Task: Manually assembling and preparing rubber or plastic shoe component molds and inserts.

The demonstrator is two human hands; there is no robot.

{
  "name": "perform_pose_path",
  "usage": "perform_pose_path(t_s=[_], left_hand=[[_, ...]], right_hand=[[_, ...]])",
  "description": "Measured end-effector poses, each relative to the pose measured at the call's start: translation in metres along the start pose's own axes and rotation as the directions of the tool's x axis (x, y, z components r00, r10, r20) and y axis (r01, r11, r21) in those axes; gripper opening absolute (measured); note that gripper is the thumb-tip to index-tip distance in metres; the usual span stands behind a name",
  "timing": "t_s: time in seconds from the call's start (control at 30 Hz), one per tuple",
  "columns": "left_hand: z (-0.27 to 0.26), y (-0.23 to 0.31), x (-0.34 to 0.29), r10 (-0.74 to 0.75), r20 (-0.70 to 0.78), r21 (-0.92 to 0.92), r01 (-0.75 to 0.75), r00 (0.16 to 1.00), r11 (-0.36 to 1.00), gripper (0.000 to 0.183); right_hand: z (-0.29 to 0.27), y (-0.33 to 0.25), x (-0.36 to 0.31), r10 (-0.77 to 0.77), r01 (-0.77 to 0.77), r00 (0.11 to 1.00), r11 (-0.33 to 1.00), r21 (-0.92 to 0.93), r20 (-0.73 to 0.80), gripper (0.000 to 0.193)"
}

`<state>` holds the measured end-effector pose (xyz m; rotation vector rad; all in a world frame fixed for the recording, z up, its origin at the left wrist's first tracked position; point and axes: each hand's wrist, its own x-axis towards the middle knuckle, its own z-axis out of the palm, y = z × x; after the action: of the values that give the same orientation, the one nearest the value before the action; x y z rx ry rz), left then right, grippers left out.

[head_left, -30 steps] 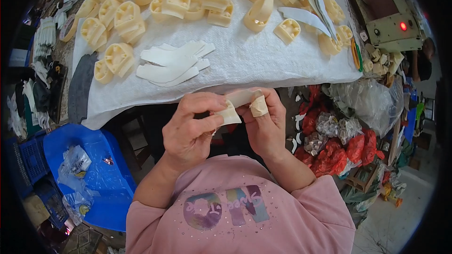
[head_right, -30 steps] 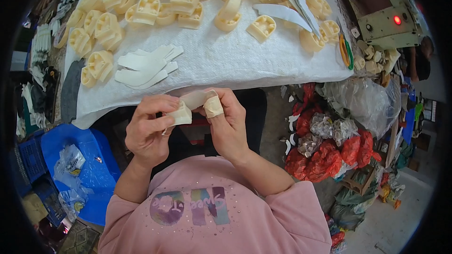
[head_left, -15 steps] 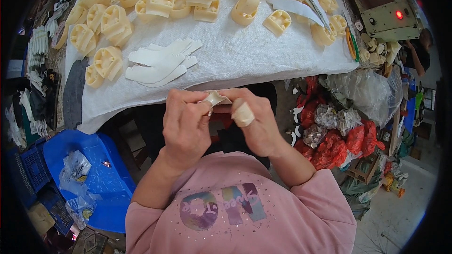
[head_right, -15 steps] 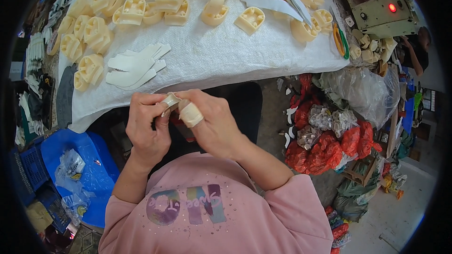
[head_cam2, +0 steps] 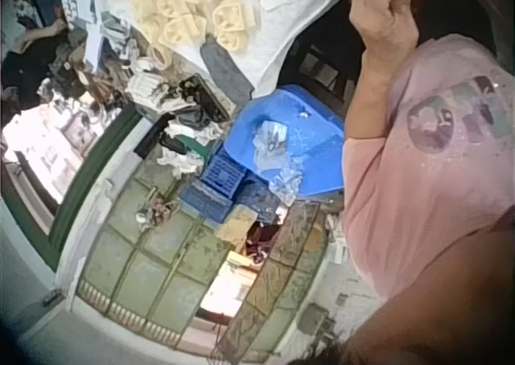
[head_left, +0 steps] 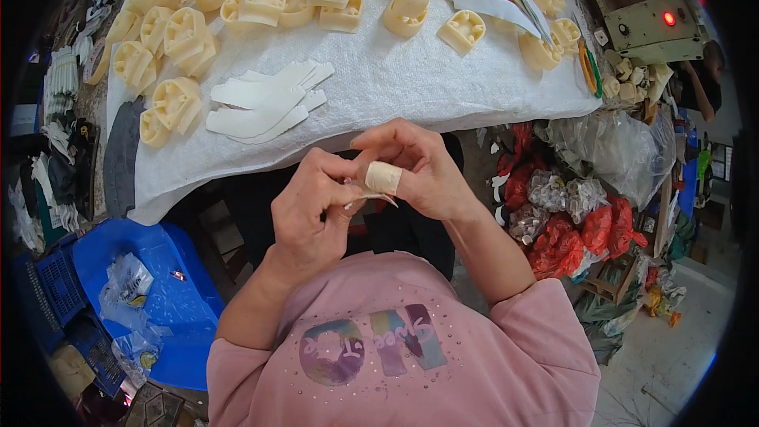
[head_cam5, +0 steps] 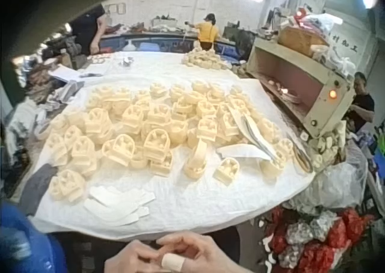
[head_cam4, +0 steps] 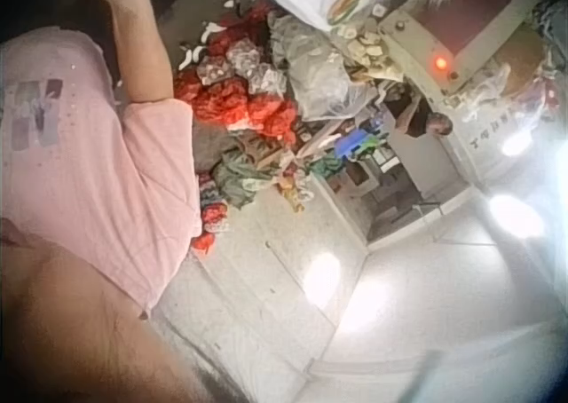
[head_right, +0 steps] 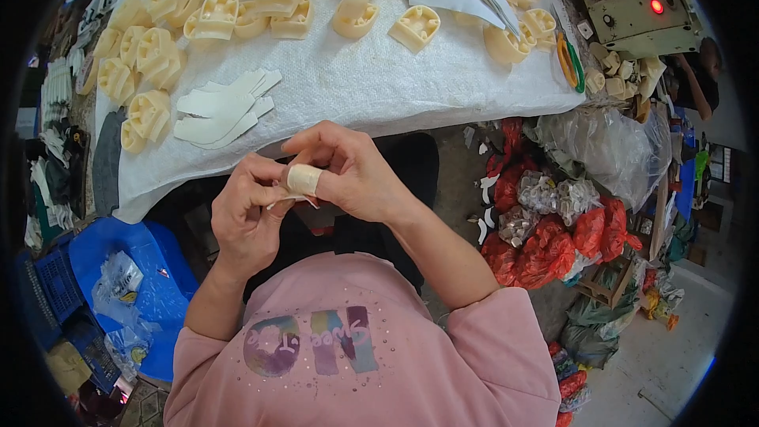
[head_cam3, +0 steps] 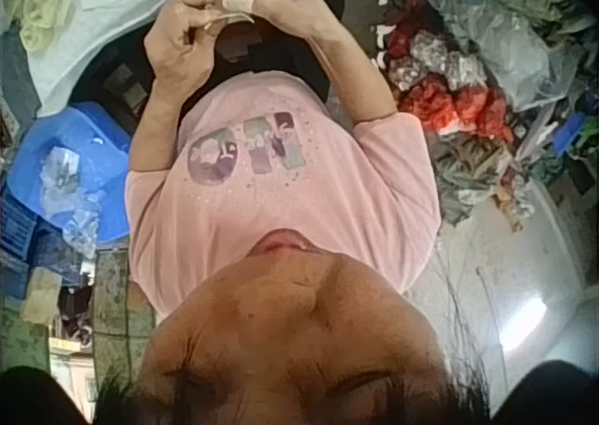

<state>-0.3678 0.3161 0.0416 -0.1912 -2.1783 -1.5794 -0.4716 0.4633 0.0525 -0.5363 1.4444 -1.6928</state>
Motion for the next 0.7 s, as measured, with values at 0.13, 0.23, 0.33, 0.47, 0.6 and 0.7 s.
perform_pose_path(t_s=[0.13, 0.23, 0.33, 0.47, 0.6, 0.7], left_hand=[[0.007, 0.007, 0.003, -0.198, -0.175, -0.281, 0.144, 0.964, 0.949, 0.011], [0.012, 0.012, 0.007, -0.378, -0.303, -0.488, 0.199, 0.875, 0.85, 0.02], [0.014, 0.013, 0.008, -0.449, -0.226, -0.543, 0.271, 0.865, 0.795, 0.014], [0.018, 0.016, 0.01, -0.427, -0.19, -0.54, 0.269, 0.884, 0.797, 0.011], [0.018, 0.01, 0.008, -0.409, -0.23, -0.475, 0.265, 0.883, 0.839, 0.009], [0.015, 0.012, 0.009, -0.482, -0.139, -0.529, 0.347, 0.865, 0.775, 0.014]], right_hand=[[0.007, 0.007, 0.006, -0.09, 0.086, 0.982, 0.996, -0.03, -0.163, 0.03], [0.002, 0.004, 0.005, -0.27, 0.271, 0.95, 0.962, -0.015, -0.156, 0.03], [-0.001, 0.007, 0.005, -0.387, 0.369, 0.922, 0.891, -0.263, -0.017, 0.022], [0.013, 0.001, 0.003, -0.527, 0.404, 0.847, 0.718, -0.567, -0.064, 0.015], [0.01, 0.004, 0.005, -0.458, 0.363, 0.879, 0.825, -0.434, -0.135, 0.015], [0.008, -0.001, 0.005, -0.337, 0.309, 0.933, 0.929, -0.205, -0.122, 0.013]])
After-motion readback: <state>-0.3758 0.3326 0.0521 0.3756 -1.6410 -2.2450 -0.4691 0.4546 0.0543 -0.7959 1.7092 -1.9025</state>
